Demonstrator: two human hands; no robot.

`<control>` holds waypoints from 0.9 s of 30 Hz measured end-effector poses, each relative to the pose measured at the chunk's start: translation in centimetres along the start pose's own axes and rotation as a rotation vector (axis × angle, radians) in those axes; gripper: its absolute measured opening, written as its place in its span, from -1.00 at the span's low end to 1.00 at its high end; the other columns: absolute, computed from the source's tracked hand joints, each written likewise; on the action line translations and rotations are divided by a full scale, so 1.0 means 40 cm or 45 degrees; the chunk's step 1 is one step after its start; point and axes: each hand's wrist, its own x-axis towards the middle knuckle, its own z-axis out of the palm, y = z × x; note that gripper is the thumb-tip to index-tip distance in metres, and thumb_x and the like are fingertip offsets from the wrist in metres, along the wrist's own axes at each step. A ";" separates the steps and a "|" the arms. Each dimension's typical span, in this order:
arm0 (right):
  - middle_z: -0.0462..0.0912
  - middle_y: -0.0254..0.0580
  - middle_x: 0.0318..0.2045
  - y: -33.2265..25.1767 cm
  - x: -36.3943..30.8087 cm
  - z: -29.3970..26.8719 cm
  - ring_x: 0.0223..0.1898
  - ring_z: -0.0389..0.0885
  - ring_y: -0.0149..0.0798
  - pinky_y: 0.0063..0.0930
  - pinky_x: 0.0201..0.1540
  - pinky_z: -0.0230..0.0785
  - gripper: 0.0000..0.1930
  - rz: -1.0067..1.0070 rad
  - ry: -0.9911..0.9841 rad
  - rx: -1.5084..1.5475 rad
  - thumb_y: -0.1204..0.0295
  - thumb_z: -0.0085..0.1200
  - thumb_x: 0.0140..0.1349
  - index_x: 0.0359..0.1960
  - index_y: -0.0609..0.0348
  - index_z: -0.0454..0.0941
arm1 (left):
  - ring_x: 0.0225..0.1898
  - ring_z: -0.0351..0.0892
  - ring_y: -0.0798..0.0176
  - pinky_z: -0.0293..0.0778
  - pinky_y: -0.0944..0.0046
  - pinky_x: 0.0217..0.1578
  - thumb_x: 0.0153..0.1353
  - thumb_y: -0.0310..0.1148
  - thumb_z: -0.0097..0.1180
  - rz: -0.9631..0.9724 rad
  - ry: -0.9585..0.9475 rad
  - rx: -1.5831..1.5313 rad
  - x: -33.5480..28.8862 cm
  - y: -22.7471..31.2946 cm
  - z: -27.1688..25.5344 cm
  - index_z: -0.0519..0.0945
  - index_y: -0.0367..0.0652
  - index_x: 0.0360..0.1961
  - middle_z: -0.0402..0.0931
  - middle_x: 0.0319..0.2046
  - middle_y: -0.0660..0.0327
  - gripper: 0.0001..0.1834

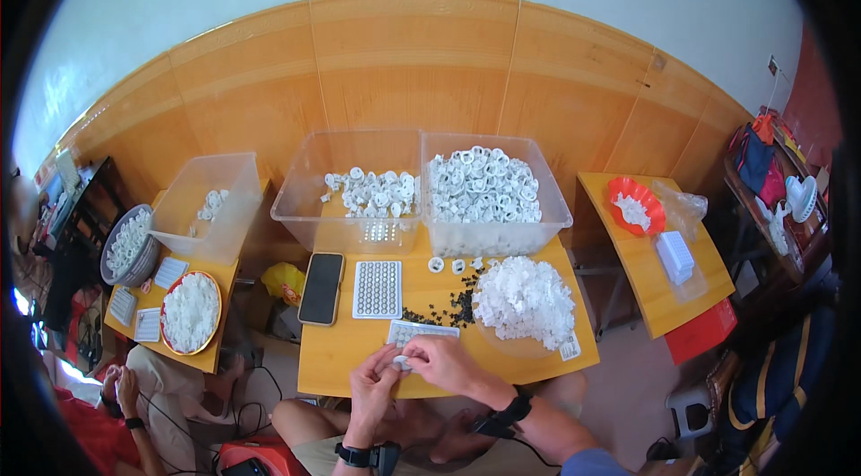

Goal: The person assembles components by hand by fitting small black parts into white plastic bases and placing the finished units into a grid tray. They also occasionally sort loose white plastic pieces from a pile into a clear bin.

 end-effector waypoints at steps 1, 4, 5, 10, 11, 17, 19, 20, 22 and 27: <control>0.69 -0.02 -0.44 -0.006 0.021 -0.029 -0.41 0.69 0.01 -0.20 -0.35 0.52 -0.89 -0.077 0.041 0.009 0.48 0.19 0.19 -0.28 0.22 0.61 | -0.11 0.69 0.26 0.62 0.34 -0.06 0.35 -0.59 0.03 0.044 0.019 0.000 0.003 0.001 0.002 0.50 -0.38 0.19 0.65 -0.04 -0.01 -0.61; 0.74 -0.11 -0.43 -0.039 0.114 -0.129 -0.44 0.72 -0.28 -0.39 -0.34 0.55 -0.90 -0.104 -0.073 -0.145 0.51 0.18 0.23 -0.24 0.23 0.65 | -0.10 0.70 0.18 0.63 0.31 -0.05 0.37 -0.56 0.05 0.005 0.017 -0.039 0.009 0.007 -0.007 0.42 -0.38 0.25 0.61 0.02 -0.09 -0.57; 0.74 -0.14 -0.40 -0.055 0.146 -0.155 -0.42 0.72 -0.32 -0.42 -0.33 0.55 -0.89 -0.085 0.028 0.026 0.51 0.15 0.26 -0.22 0.25 0.63 | -0.11 0.70 0.17 0.62 0.30 -0.05 0.37 -0.55 0.05 -0.009 0.006 -0.022 0.015 0.006 -0.007 0.44 -0.39 0.22 0.62 0.01 -0.09 -0.60; 0.74 -0.13 -0.34 -0.083 0.276 -0.268 -0.38 0.72 -0.33 -0.46 -0.33 0.53 -0.80 -0.248 0.556 0.175 0.53 0.08 0.27 -0.11 0.30 0.63 | -0.09 0.69 0.22 0.57 0.33 0.00 0.41 -0.51 0.05 -0.129 0.037 0.025 0.010 -0.002 -0.009 0.50 -0.43 0.12 0.64 -0.06 0.00 -0.69; 0.75 -0.07 -0.33 -0.071 0.285 -0.273 -0.36 0.74 -0.22 -0.38 -0.30 0.54 -0.79 -0.111 0.454 -0.166 0.53 0.07 0.25 -0.11 0.24 0.65 | -0.10 0.69 0.23 0.57 0.33 0.00 0.41 -0.50 0.05 -0.089 0.001 0.021 0.008 -0.004 -0.009 0.52 -0.44 0.09 0.65 -0.08 0.01 -0.70; 0.72 0.04 -0.33 0.086 0.305 -0.191 -0.28 0.71 0.08 -0.07 -0.22 0.52 -0.78 0.047 0.179 -0.948 0.54 0.03 0.18 -0.18 0.14 0.68 | -0.15 0.70 0.26 0.58 0.36 -0.03 0.42 -0.50 0.04 -0.049 0.007 -0.012 0.009 -0.019 -0.015 0.56 -0.45 0.03 0.66 -0.14 0.06 -0.75; 0.71 0.03 -0.33 0.135 0.305 -0.166 -0.27 0.70 0.10 -0.02 -0.22 0.51 -0.80 0.017 0.261 -0.975 0.55 0.04 0.16 -0.23 0.16 0.68 | -0.15 0.69 0.26 0.57 0.36 -0.03 0.42 -0.50 0.04 -0.102 0.016 0.006 0.007 -0.022 -0.016 0.56 -0.45 0.02 0.66 -0.14 0.06 -0.75; 0.70 0.02 -0.34 0.152 0.308 -0.157 -0.27 0.69 0.12 0.00 -0.23 0.50 -0.83 -0.001 0.255 -1.016 0.54 0.05 0.14 -0.26 0.17 0.67 | -0.15 0.69 0.27 0.57 0.37 -0.03 0.42 -0.49 0.04 -0.050 0.006 -0.012 0.009 -0.022 -0.017 0.56 -0.45 0.02 0.66 -0.14 0.06 -0.75; 0.69 0.02 -0.35 0.173 0.306 -0.147 -0.26 0.68 0.14 0.02 -0.23 0.49 -0.86 -0.018 0.241 -1.054 0.53 0.07 0.13 -0.30 0.17 0.65 | -0.15 0.69 0.27 0.57 0.37 -0.03 0.42 -0.49 0.04 -0.099 0.019 0.027 0.009 -0.022 -0.019 0.56 -0.45 0.02 0.66 -0.14 0.06 -0.75; 0.69 0.01 -0.40 0.159 0.271 -0.151 -0.37 0.70 0.02 -0.13 -0.31 0.49 -0.90 0.008 0.279 -0.863 0.51 0.17 0.08 -0.37 0.23 0.66 | -0.14 0.69 0.27 0.57 0.37 -0.03 0.42 -0.48 0.04 -0.127 0.030 -0.035 0.008 -0.023 -0.017 0.56 -0.45 0.02 0.66 -0.14 0.05 -0.74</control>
